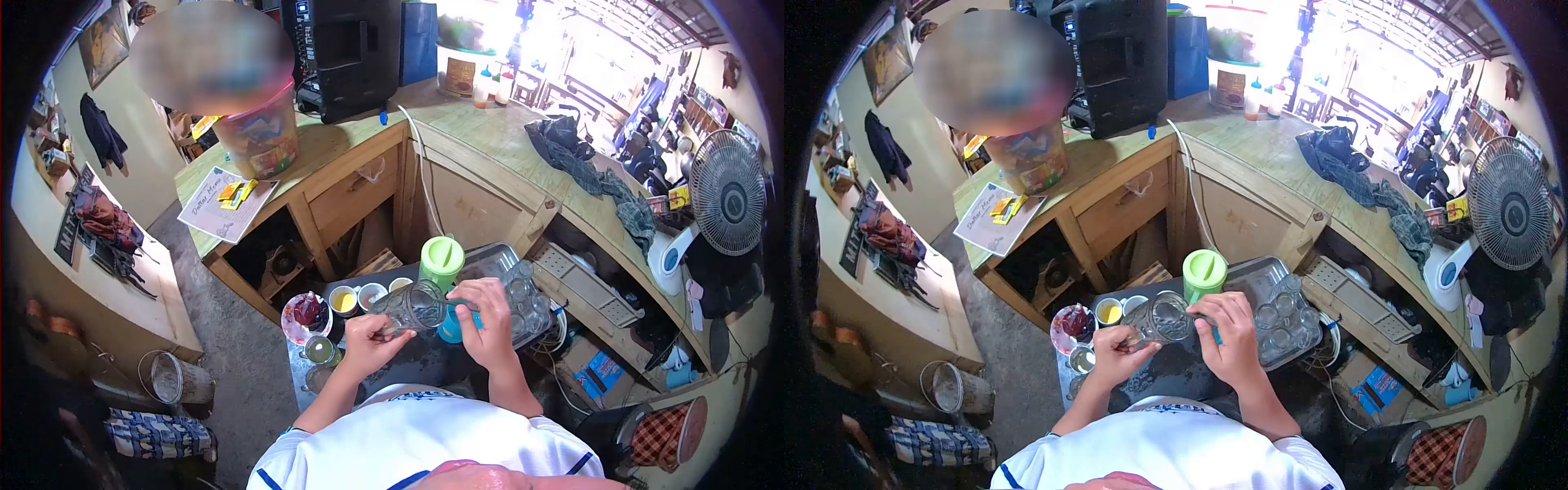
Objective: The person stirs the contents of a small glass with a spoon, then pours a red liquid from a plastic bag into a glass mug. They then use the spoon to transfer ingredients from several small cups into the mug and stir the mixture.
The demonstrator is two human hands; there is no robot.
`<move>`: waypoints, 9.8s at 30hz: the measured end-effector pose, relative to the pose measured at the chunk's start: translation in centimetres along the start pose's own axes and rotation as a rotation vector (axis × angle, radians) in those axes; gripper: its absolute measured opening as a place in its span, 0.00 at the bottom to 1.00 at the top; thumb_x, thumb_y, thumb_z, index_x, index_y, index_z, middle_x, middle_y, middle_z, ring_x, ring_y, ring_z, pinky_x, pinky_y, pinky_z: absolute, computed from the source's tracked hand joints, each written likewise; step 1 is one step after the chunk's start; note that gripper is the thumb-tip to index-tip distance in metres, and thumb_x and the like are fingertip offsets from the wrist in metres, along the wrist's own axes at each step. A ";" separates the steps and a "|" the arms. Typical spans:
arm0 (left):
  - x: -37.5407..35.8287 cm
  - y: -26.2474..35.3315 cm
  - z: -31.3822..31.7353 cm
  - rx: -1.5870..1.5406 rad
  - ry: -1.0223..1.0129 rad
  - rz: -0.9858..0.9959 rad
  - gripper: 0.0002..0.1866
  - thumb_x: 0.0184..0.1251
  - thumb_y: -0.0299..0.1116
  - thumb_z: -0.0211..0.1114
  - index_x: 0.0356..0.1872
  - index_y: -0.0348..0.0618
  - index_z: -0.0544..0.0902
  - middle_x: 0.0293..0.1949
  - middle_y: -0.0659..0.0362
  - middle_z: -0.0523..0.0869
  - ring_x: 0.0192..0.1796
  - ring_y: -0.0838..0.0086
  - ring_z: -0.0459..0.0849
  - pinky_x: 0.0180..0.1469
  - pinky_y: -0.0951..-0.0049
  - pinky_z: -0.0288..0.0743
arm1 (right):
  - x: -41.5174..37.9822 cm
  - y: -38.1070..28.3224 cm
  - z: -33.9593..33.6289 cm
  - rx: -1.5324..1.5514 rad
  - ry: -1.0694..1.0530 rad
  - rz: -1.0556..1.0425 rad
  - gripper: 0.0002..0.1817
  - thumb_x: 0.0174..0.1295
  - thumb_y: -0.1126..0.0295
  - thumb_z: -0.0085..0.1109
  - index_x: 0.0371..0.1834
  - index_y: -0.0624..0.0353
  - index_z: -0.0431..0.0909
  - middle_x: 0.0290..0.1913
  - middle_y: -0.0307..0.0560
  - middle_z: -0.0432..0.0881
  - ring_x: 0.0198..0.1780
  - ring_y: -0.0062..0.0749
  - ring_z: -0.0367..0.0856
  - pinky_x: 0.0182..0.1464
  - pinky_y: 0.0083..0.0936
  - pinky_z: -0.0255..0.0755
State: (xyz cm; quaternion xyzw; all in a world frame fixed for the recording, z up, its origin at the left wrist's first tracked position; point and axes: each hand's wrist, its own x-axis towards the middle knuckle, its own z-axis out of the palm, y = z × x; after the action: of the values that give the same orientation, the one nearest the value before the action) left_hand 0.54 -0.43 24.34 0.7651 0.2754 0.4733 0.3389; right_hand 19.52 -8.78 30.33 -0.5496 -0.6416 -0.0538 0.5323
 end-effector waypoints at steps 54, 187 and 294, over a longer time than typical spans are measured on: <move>-1.5 0.7 0.6 -0.239 0.053 -0.219 0.29 0.43 0.31 0.81 0.12 0.48 0.61 0.15 0.73 0.62 0.20 0.88 0.55 0.22 0.80 0.45 | -0.1 0.3 -0.9 0.070 -0.255 -0.056 0.08 0.55 0.75 0.61 0.38 0.56 0.83 0.36 0.44 0.84 0.42 0.42 0.78 0.52 0.36 0.66; -2.2 -0.5 -0.4 0.065 -0.010 0.163 0.21 0.39 0.31 0.81 0.09 0.42 0.71 0.09 0.60 0.69 0.13 0.71 0.69 0.18 0.74 0.57 | -2.1 3.1 -2.9 0.932 -0.295 0.628 0.22 0.74 0.61 0.44 0.50 0.71 0.80 0.44 0.56 0.86 0.16 0.13 0.67 0.19 0.10 0.62; -1.7 0.2 0.4 0.082 -0.067 0.135 0.19 0.41 0.33 0.79 0.10 0.42 0.74 0.09 0.60 0.72 0.13 0.71 0.72 0.18 0.73 0.62 | -1.1 0.6 -0.5 0.242 -0.390 0.224 0.16 0.66 0.75 0.49 0.57 0.60 0.69 0.29 0.45 0.82 0.39 0.42 0.81 0.55 0.40 0.66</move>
State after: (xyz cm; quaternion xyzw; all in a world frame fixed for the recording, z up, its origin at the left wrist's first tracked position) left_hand 0.23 -1.97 23.48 0.8107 0.2306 0.4574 0.2836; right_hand 20.14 -9.60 29.37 -0.5497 -0.6690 0.1898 0.4628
